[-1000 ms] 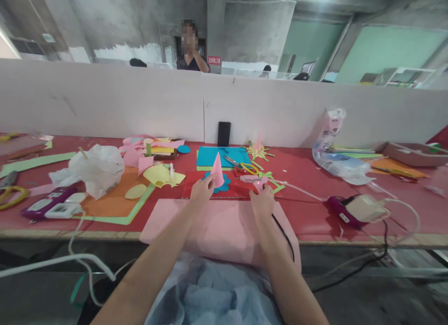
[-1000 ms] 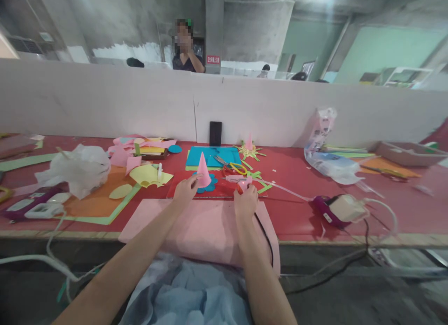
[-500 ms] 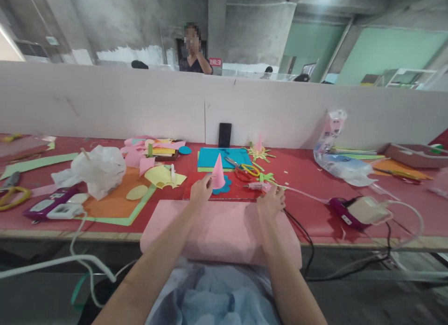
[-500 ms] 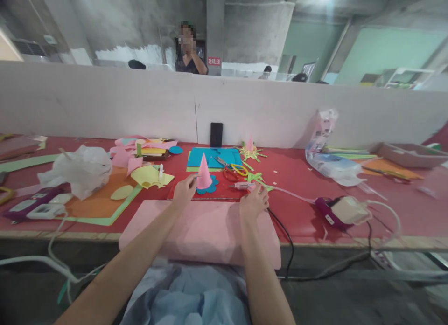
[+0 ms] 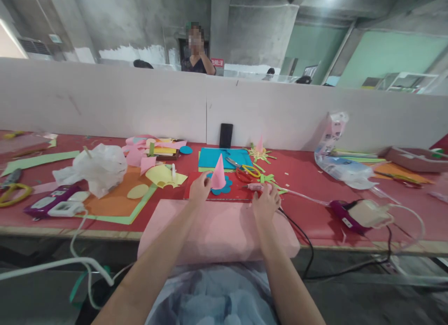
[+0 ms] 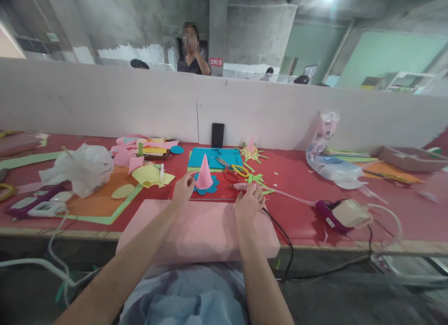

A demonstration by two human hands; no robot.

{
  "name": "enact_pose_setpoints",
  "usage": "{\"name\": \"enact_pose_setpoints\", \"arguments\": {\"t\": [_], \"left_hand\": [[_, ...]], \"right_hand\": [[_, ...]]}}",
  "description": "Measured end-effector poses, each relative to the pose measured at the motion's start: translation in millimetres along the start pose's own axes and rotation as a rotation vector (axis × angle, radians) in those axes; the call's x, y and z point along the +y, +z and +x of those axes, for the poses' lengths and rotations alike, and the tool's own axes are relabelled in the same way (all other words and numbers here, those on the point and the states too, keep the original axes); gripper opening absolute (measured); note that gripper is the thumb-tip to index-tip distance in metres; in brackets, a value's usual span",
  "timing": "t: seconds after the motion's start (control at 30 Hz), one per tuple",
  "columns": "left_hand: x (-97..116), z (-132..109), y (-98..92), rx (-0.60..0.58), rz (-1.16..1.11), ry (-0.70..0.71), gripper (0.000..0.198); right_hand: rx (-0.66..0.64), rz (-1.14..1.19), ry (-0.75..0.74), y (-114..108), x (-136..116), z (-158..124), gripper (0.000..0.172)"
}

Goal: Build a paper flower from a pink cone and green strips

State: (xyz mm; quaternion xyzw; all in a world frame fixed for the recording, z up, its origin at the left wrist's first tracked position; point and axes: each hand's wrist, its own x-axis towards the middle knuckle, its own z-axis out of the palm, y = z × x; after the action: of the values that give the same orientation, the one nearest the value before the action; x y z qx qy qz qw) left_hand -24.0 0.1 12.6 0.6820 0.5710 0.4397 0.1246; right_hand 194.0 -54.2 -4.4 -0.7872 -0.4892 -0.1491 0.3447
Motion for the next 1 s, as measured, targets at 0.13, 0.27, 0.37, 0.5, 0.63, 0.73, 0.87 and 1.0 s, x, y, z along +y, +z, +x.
{"name": "enact_pose_setpoints", "arguments": {"t": [0.13, 0.27, 0.37, 0.5, 0.63, 0.73, 0.87, 1.0], "left_hand": [[-1.5, 0.2, 1.0, 0.015, -0.005, -0.006, 0.032], [-1.6, -1.0, 1.2, 0.008, -0.023, -0.014, 0.032], [-1.7, -1.3, 0.7, -0.001, -0.052, -0.009, 0.033], [-2.1, -0.9, 0.4, -0.017, -0.064, -0.023, 0.033], [-1.6, -0.9, 0.9, -0.007, -0.058, -0.019, 0.034], [-0.7, -1.3, 1.0, -0.001, -0.048, -0.021, 0.033], [-0.2, -1.6, 1.0, 0.003, -0.059, -0.018, 0.033], [-1.5, -0.7, 2.3, -0.007, -0.030, -0.004, 0.032]], "right_hand": [[-0.127, -0.006, 0.047, -1.9, 9.6, 4.7, 0.041], [-0.216, 0.071, 0.054, -8.1, 20.0, 12.4, 0.046], [-0.201, 0.180, 0.045, -12.0, 25.5, 16.2, 0.048], [-0.115, 0.257, 0.037, -18.6, 26.9, 22.2, 0.047], [0.058, 0.262, -0.018, -31.4, 15.9, 36.8, 0.042], [0.140, 0.234, -0.042, -36.1, 4.6, 50.0, 0.039], [0.114, 0.136, 0.100, -17.7, 1.8, 58.3, 0.039], [-0.065, 0.098, 0.160, 12.5, 12.0, 55.1, 0.040]]}}
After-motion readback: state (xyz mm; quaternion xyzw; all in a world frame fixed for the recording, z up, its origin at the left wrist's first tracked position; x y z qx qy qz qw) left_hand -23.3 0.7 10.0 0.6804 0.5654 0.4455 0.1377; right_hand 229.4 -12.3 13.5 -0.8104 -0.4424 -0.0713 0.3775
